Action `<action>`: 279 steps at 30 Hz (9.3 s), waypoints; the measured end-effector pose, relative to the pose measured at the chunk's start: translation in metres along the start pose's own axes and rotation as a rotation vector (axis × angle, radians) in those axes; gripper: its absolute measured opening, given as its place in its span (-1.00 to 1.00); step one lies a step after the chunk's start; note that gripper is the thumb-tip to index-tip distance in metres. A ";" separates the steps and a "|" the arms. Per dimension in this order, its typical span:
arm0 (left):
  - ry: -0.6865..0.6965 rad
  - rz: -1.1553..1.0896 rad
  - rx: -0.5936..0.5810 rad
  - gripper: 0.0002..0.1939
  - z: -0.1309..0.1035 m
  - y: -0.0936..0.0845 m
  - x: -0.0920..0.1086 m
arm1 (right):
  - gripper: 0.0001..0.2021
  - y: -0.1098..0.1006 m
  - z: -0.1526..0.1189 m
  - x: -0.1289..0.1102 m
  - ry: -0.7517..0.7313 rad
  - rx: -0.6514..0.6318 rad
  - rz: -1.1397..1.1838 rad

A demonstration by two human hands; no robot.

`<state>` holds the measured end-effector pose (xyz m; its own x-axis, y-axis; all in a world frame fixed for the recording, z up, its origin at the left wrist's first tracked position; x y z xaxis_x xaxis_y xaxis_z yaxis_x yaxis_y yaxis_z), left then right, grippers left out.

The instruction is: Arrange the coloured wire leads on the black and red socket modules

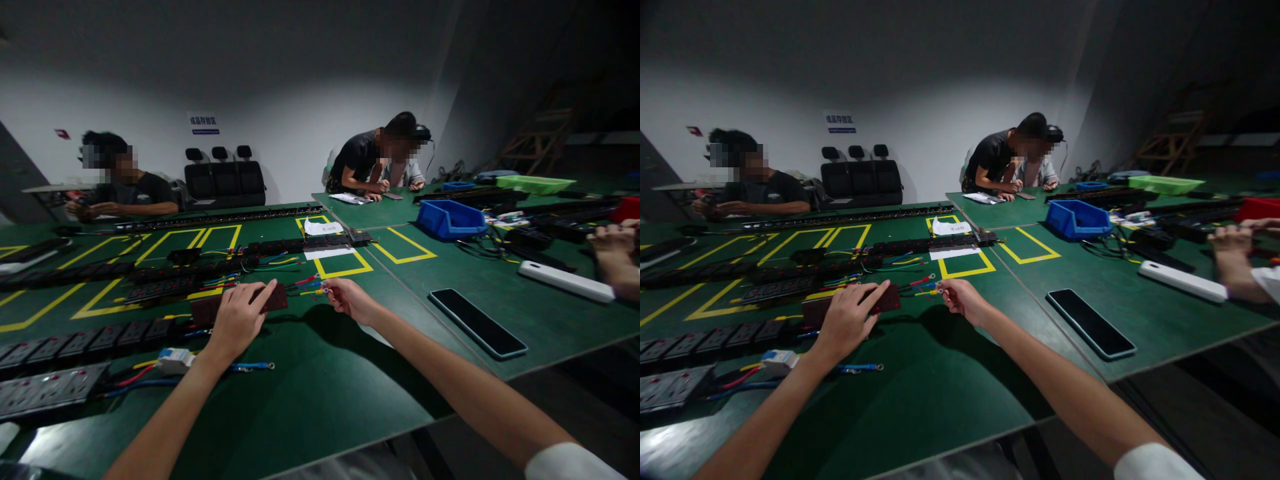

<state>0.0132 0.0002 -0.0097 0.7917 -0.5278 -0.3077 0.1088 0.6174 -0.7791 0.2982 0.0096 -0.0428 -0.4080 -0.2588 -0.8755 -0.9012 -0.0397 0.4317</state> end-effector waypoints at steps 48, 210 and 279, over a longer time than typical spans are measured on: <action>-0.006 0.016 -0.009 -0.28 0.001 -0.005 0.003 | -0.70 0.011 -0.010 -0.005 -0.265 0.130 -0.113; 0.079 0.039 0.027 -0.32 0.002 -0.009 0.008 | -0.61 0.007 -0.006 0.002 -0.210 0.046 -0.086; 0.020 -0.005 0.025 -0.27 0.001 -0.012 0.009 | -0.53 0.008 -0.006 0.003 -0.378 0.090 -0.235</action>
<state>0.0201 -0.0112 -0.0026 0.7789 -0.5422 -0.3152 0.1278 0.6292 -0.7667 0.2906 0.0031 -0.0409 -0.2009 0.1185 -0.9724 -0.9780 0.0331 0.2061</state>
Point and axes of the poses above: each hand's wrist, its own z-axis towards the middle knuckle, its own y-axis out of the palm, x = y × z, the point moved 1 cm from there along z, towards the middle knuckle, and after that the axes turned 8 degrees about z, right-handed, at the moved point
